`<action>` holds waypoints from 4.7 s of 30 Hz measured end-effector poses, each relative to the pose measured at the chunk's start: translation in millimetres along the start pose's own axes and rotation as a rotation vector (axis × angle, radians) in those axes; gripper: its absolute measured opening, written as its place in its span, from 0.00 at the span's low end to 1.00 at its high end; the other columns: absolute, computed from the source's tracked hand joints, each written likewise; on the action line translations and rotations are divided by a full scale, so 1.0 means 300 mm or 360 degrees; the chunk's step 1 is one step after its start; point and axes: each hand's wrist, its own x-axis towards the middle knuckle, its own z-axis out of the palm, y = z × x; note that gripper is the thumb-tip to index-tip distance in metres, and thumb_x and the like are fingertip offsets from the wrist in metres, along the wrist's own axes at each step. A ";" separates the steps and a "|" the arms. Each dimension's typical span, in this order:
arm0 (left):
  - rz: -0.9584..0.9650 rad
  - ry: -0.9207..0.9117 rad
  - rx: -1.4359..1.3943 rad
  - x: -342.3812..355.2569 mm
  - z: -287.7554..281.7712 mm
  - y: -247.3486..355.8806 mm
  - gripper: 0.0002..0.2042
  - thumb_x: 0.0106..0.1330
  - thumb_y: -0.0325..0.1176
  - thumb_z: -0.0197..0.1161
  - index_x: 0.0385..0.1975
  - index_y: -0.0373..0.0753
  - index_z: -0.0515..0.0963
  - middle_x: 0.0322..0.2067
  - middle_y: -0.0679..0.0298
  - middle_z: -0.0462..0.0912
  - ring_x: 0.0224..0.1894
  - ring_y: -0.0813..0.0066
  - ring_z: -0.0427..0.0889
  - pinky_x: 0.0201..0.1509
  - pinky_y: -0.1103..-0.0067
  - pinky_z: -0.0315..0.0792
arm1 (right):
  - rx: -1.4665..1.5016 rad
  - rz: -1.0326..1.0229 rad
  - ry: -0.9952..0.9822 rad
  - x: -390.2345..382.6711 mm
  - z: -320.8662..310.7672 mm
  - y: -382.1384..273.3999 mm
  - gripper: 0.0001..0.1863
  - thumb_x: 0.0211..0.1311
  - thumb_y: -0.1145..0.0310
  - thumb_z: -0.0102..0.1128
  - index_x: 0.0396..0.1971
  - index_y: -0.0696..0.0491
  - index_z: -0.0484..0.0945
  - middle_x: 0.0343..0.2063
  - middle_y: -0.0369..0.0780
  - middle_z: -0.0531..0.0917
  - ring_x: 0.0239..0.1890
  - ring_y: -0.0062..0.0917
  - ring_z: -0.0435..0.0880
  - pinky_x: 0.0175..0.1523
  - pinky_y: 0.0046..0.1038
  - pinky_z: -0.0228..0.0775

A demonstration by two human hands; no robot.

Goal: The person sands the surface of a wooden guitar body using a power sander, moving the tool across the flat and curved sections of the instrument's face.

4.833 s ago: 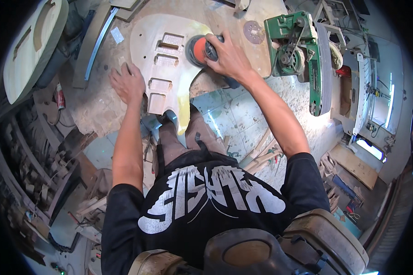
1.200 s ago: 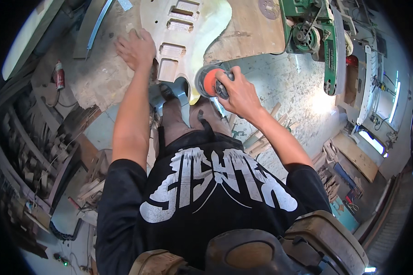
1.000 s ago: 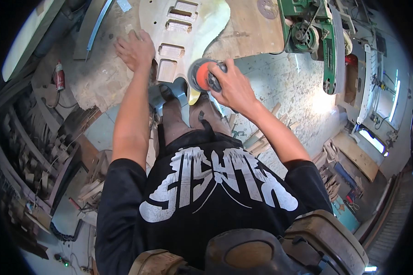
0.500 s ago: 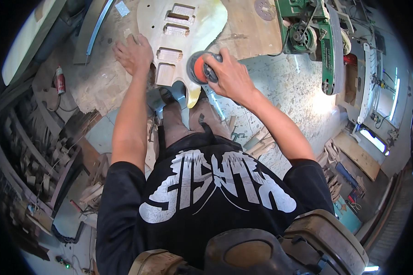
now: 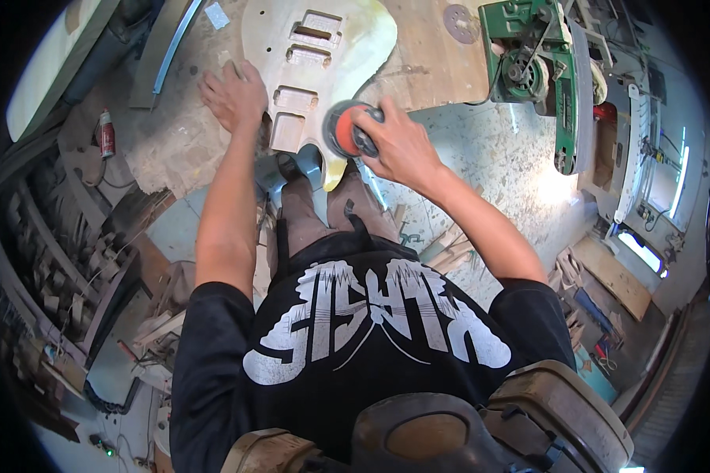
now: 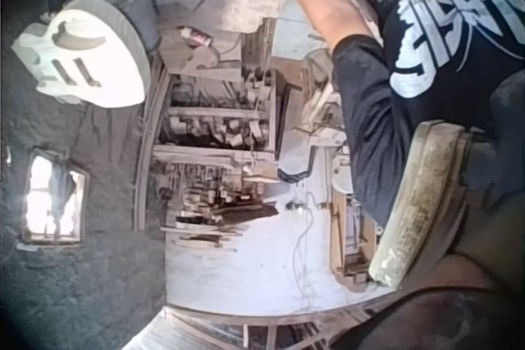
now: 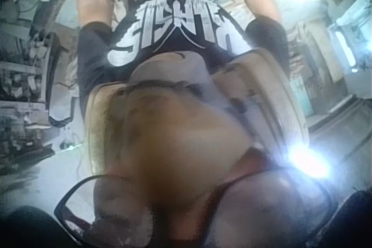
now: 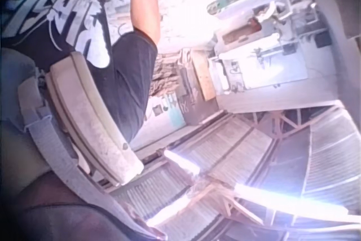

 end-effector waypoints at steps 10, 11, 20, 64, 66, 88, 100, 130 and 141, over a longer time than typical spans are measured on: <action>-0.0020 -0.0030 0.0019 0.003 -0.002 0.005 0.29 0.77 0.55 0.48 0.67 0.44 0.78 0.73 0.41 0.65 0.78 0.41 0.56 0.82 0.52 0.49 | -0.0034 -0.0003 0.0076 0.087 -0.031 0.009 0.35 0.51 0.69 0.76 0.61 0.41 0.72 0.50 0.50 0.73 0.46 0.54 0.84 0.45 0.52 0.82; -0.0004 -0.0031 0.0014 0.001 -0.008 0.003 0.29 0.77 0.55 0.47 0.67 0.43 0.78 0.73 0.41 0.65 0.78 0.41 0.56 0.82 0.52 0.49 | -0.0032 -0.0005 0.0081 0.085 -0.029 0.013 0.35 0.51 0.69 0.76 0.61 0.41 0.72 0.50 0.50 0.73 0.46 0.54 0.84 0.45 0.52 0.82; 0.0015 0.0018 0.0020 0.001 -0.005 0.007 0.29 0.77 0.54 0.48 0.66 0.42 0.79 0.71 0.40 0.66 0.77 0.39 0.57 0.81 0.52 0.50 | -0.0045 0.0074 0.0016 0.071 -0.042 0.047 0.35 0.51 0.70 0.75 0.61 0.41 0.72 0.49 0.51 0.72 0.44 0.54 0.84 0.46 0.51 0.82; -0.0019 -0.0031 0.0081 0.001 -0.013 0.022 0.29 0.79 0.55 0.47 0.68 0.44 0.79 0.73 0.40 0.66 0.77 0.43 0.59 0.81 0.57 0.53 | -0.0276 0.0165 0.0501 0.393 -0.163 0.219 0.35 0.56 0.59 0.72 0.64 0.44 0.72 0.53 0.59 0.76 0.44 0.61 0.85 0.48 0.55 0.80; -0.0019 -0.0007 0.0030 0.005 -0.007 0.017 0.28 0.77 0.55 0.50 0.66 0.44 0.79 0.72 0.42 0.66 0.78 0.42 0.57 0.80 0.51 0.52 | -0.0307 0.0157 0.0499 0.401 -0.168 0.205 0.35 0.55 0.60 0.73 0.64 0.44 0.72 0.50 0.57 0.77 0.43 0.60 0.85 0.47 0.54 0.80; -0.0049 -0.0062 0.0017 0.003 0.005 0.000 0.29 0.77 0.56 0.47 0.68 0.44 0.78 0.73 0.42 0.63 0.78 0.43 0.55 0.80 0.50 0.52 | -0.0122 -0.0105 0.0316 0.060 -0.012 0.096 0.35 0.50 0.68 0.76 0.60 0.41 0.72 0.47 0.52 0.74 0.41 0.53 0.84 0.42 0.52 0.81; -0.0007 -0.0019 -0.0011 0.004 -0.006 0.005 0.29 0.77 0.56 0.47 0.67 0.43 0.79 0.72 0.39 0.64 0.78 0.42 0.56 0.80 0.50 0.52 | -0.0001 0.0010 0.0002 -0.097 0.037 0.018 0.36 0.51 0.68 0.78 0.61 0.42 0.71 0.50 0.49 0.72 0.46 0.51 0.83 0.42 0.50 0.82; -0.0018 -0.0048 -0.0002 0.010 0.007 0.002 0.33 0.76 0.59 0.43 0.70 0.44 0.76 0.71 0.38 0.67 0.78 0.42 0.57 0.82 0.56 0.51 | 0.0081 -0.0016 0.0075 -0.294 0.156 -0.109 0.34 0.47 0.67 0.79 0.56 0.39 0.73 0.46 0.46 0.72 0.44 0.46 0.81 0.34 0.45 0.83; -0.0062 -0.0158 -0.0016 0.012 -0.011 0.006 0.33 0.77 0.60 0.43 0.71 0.44 0.75 0.72 0.39 0.65 0.79 0.42 0.55 0.81 0.55 0.50 | 0.0060 0.0006 0.0110 -0.285 0.172 -0.129 0.31 0.52 0.65 0.75 0.57 0.40 0.75 0.47 0.48 0.75 0.45 0.48 0.83 0.37 0.44 0.84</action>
